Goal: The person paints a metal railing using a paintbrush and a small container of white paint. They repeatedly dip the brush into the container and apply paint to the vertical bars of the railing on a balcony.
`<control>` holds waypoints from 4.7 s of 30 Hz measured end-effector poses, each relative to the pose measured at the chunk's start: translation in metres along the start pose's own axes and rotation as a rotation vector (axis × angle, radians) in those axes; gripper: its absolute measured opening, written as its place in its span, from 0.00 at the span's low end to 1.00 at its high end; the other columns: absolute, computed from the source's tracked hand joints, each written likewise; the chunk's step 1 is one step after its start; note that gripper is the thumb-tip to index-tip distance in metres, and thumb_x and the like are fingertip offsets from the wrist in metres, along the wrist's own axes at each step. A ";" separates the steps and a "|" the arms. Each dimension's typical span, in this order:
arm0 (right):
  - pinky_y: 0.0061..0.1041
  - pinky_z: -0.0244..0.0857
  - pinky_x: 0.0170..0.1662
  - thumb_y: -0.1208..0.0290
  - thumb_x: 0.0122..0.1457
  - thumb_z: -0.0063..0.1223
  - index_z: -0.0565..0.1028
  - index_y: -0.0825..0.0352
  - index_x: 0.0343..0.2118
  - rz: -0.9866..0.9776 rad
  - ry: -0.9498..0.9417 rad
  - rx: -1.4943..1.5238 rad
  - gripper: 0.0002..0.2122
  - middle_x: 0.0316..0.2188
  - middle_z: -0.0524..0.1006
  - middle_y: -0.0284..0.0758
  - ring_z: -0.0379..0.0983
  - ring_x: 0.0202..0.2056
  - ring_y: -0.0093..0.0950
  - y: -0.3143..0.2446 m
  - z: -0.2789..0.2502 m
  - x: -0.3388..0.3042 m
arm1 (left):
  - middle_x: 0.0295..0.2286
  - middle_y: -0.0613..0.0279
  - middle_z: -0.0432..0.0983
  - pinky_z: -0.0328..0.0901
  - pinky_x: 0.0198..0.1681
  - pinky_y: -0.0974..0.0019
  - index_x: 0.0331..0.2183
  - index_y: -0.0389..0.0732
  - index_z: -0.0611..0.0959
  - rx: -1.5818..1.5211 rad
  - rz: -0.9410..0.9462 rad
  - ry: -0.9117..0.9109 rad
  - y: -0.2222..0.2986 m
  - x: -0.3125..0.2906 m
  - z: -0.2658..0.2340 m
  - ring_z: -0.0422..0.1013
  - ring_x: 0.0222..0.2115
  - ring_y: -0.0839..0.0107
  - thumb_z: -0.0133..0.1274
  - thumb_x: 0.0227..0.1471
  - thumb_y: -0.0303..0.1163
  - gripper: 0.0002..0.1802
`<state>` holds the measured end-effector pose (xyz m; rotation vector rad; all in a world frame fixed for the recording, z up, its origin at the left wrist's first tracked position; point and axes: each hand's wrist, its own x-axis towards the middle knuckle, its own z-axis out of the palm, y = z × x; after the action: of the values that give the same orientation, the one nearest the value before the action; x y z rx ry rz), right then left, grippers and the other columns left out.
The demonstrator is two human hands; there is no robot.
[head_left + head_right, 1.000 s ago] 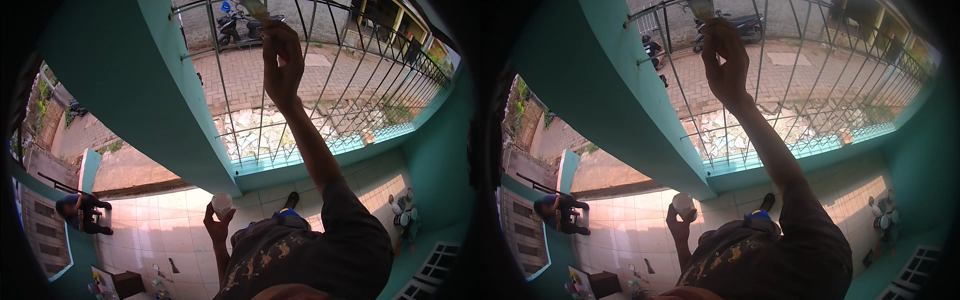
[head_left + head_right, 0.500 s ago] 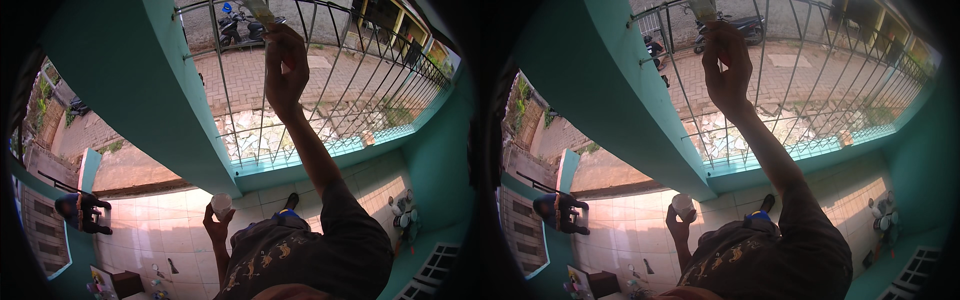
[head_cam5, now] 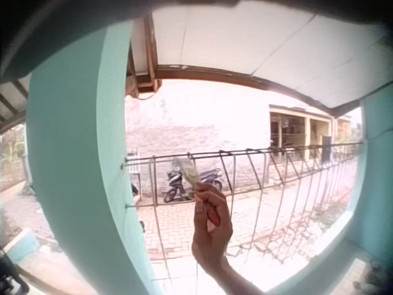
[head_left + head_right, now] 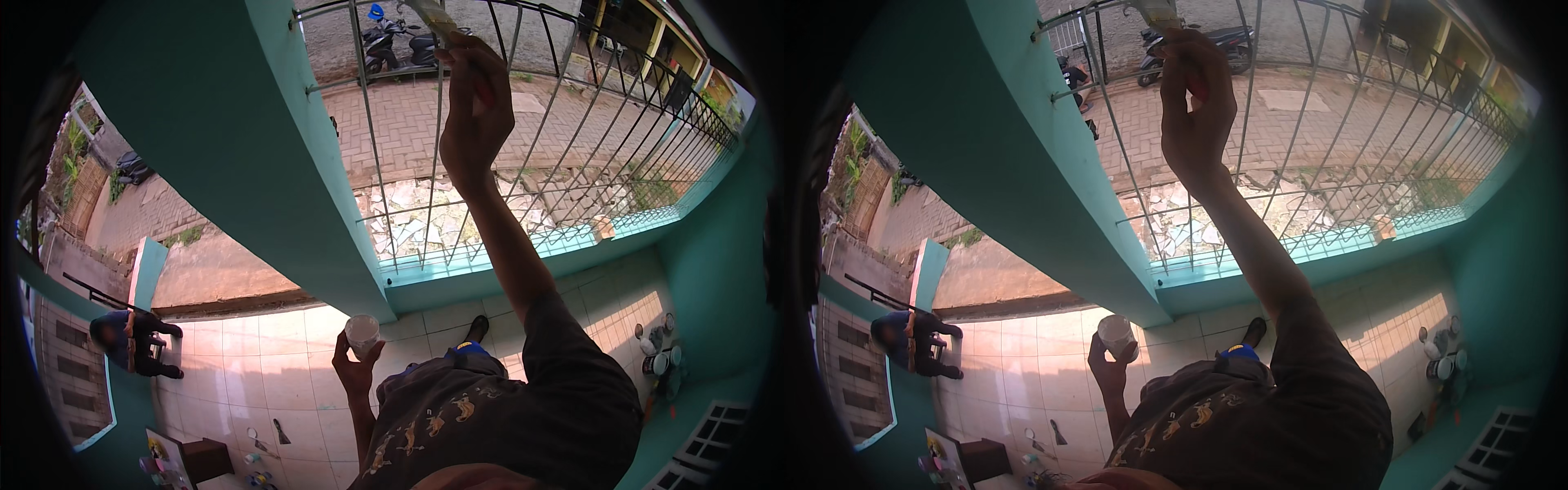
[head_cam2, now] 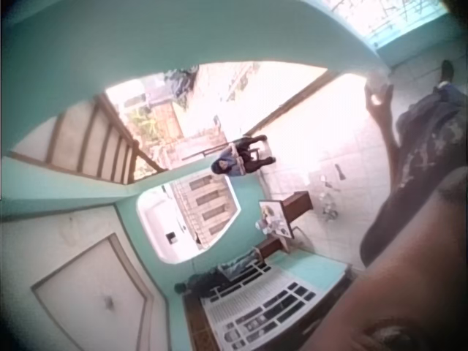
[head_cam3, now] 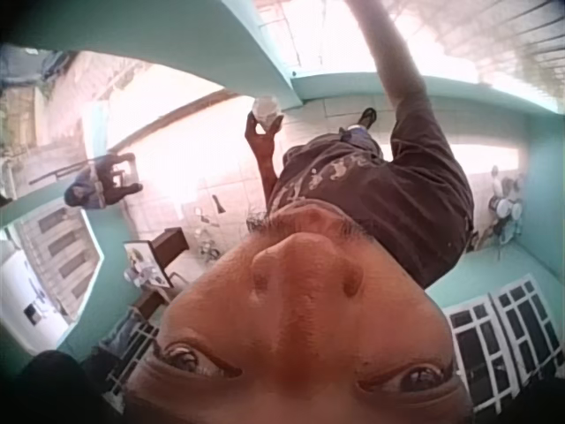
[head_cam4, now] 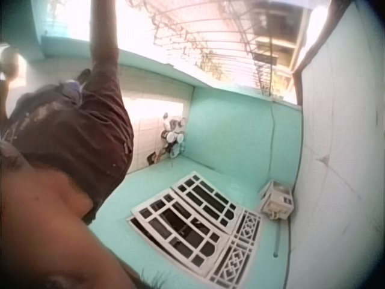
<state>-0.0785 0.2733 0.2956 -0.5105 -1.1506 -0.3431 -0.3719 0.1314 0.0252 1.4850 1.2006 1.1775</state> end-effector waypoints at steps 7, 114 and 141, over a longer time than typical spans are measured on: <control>0.21 0.70 0.45 0.80 0.65 0.47 0.71 0.70 0.44 -0.049 -0.084 -0.110 0.07 0.48 0.75 0.37 0.77 0.41 0.23 0.010 0.000 0.010 | 0.39 0.58 0.79 0.66 0.49 0.60 0.46 0.36 0.78 0.034 0.008 -0.009 -0.005 -0.001 -0.002 0.73 0.42 0.67 0.74 0.37 0.32 0.33; 0.33 0.75 0.45 0.80 0.63 0.45 0.76 0.77 0.37 -0.061 -0.192 0.080 0.08 0.39 0.78 0.46 0.79 0.39 0.37 0.059 -0.131 0.075 | 0.39 0.57 0.79 0.67 0.48 0.60 0.46 0.36 0.78 0.107 0.054 -0.151 -0.005 0.044 0.045 0.74 0.42 0.65 0.74 0.37 0.35 0.34; 0.31 0.80 0.36 0.65 0.69 0.46 0.74 0.71 0.38 0.083 -0.220 -0.011 0.13 0.33 0.80 0.43 0.81 0.34 0.32 0.017 -0.113 0.120 | 0.39 0.57 0.79 0.66 0.49 0.60 0.46 0.36 0.78 0.079 0.015 -0.175 -0.002 0.042 0.044 0.74 0.42 0.65 0.74 0.36 0.33 0.33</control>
<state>0.0625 0.2254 0.3679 -0.6153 -1.3365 -0.2247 -0.3258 0.1703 0.0215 1.6227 1.1292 0.9965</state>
